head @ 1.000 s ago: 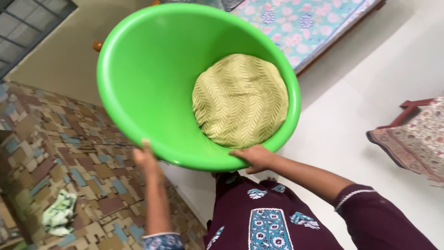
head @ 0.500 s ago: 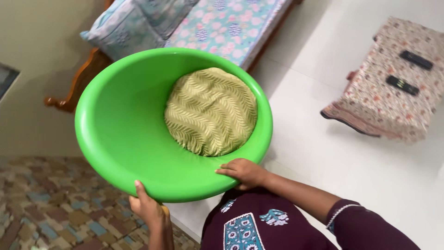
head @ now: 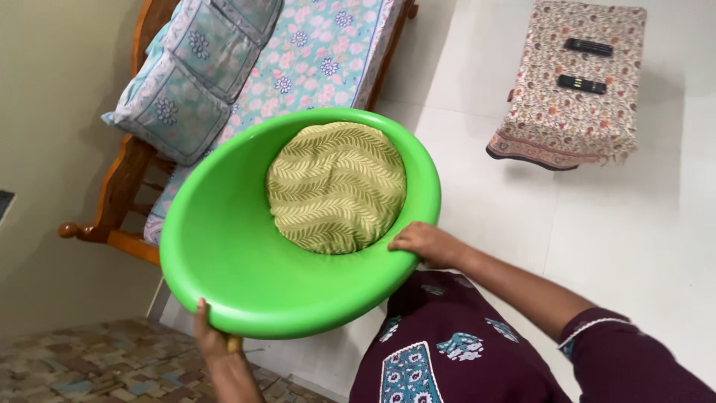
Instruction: The person wipes the inside and outside of a green plastic basin with a cloth. They then place a patterned cloth inside the basin and continue wiping the basin's interior and rim.
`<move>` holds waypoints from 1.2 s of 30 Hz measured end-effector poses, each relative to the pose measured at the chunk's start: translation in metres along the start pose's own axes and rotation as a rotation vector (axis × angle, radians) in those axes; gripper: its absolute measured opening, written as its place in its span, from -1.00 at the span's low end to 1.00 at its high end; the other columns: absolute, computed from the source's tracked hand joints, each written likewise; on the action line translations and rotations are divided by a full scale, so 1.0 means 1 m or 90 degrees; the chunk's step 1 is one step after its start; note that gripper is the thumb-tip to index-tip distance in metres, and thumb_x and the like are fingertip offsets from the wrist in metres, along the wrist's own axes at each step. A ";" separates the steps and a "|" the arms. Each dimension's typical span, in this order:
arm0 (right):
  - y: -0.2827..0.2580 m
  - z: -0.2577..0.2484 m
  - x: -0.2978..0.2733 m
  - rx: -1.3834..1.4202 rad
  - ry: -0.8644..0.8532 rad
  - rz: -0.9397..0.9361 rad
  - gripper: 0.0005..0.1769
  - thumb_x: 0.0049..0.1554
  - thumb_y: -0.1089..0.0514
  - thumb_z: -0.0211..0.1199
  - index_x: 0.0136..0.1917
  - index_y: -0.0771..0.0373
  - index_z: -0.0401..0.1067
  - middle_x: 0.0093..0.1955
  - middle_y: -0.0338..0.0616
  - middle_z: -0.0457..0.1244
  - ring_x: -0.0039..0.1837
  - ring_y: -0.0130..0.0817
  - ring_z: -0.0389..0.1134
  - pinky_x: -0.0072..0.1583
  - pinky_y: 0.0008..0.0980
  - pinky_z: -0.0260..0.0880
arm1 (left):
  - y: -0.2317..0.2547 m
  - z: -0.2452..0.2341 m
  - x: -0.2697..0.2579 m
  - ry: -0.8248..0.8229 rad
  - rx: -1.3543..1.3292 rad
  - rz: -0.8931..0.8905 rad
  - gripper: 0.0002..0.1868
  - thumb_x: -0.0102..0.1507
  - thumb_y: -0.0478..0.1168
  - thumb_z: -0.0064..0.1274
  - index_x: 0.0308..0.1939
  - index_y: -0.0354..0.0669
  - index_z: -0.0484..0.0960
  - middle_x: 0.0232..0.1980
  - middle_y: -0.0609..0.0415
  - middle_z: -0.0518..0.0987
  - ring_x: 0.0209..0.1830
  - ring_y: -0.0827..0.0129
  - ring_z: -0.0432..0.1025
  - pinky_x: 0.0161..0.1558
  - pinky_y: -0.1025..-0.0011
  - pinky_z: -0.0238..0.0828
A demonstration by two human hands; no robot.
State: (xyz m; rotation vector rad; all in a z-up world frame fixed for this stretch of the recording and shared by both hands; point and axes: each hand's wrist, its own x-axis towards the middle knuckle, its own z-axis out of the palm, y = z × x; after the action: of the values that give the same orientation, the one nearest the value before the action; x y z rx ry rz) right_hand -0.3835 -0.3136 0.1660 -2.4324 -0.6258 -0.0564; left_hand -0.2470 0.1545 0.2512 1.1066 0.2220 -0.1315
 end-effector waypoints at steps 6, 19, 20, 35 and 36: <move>-0.043 -0.041 -0.028 -0.025 0.002 0.087 -0.25 -0.23 0.53 0.30 0.24 0.14 0.43 0.20 -0.10 0.35 0.31 -0.05 0.30 0.35 -0.09 0.26 | -0.013 0.003 -0.010 -0.110 -0.105 0.000 -0.36 0.35 -0.08 0.09 0.44 -0.32 0.32 0.22 -0.10 0.51 0.16 0.16 0.48 0.15 0.17 0.51; -0.105 0.006 -0.174 0.065 0.043 0.467 -0.28 -0.14 0.53 0.22 0.29 0.11 0.43 0.20 -0.01 0.35 0.29 0.00 0.34 0.27 -0.11 0.35 | -0.112 0.061 0.023 -0.157 -0.025 -0.286 -0.53 0.30 -0.10 0.04 0.16 -0.40 0.47 -0.03 -0.13 0.59 -0.08 0.02 0.53 -0.02 0.06 0.54; -0.114 0.015 -0.187 0.064 0.039 0.494 -0.22 -0.16 0.52 0.23 0.32 0.07 0.42 0.21 -0.03 0.35 0.29 -0.01 0.34 0.27 -0.13 0.35 | -0.126 0.067 0.025 -0.166 -0.023 -0.293 -0.54 0.29 -0.13 0.04 0.17 -0.38 0.47 -0.02 -0.11 0.60 -0.06 0.07 0.54 -0.01 0.10 0.55; -0.121 0.038 -0.316 0.023 -0.004 0.713 -0.24 -0.08 0.43 0.28 0.38 -0.02 0.37 0.22 -0.10 0.36 0.31 -0.10 0.35 0.30 -0.15 0.35 | -0.302 0.143 -0.016 -0.218 0.072 -0.398 -0.63 0.30 -0.16 0.14 0.05 -0.37 0.51 -0.15 0.00 0.58 -0.28 0.31 0.48 -0.29 0.38 0.45; -0.113 0.036 -0.326 0.025 -0.030 0.729 -0.19 -0.11 0.43 0.29 0.39 -0.04 0.37 0.22 -0.12 0.36 0.30 -0.09 0.34 0.30 -0.15 0.35 | -0.322 0.141 -0.022 -0.227 0.077 -0.399 -0.64 0.32 -0.15 0.17 0.04 -0.37 0.51 -0.18 0.02 0.56 -0.35 0.35 0.43 -0.38 0.41 0.37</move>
State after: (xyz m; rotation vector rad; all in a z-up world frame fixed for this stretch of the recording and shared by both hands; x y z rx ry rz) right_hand -0.7274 -0.3524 0.1396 -2.3998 0.7828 0.4676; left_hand -0.3214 -0.1150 0.0368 1.0819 0.2364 -0.9022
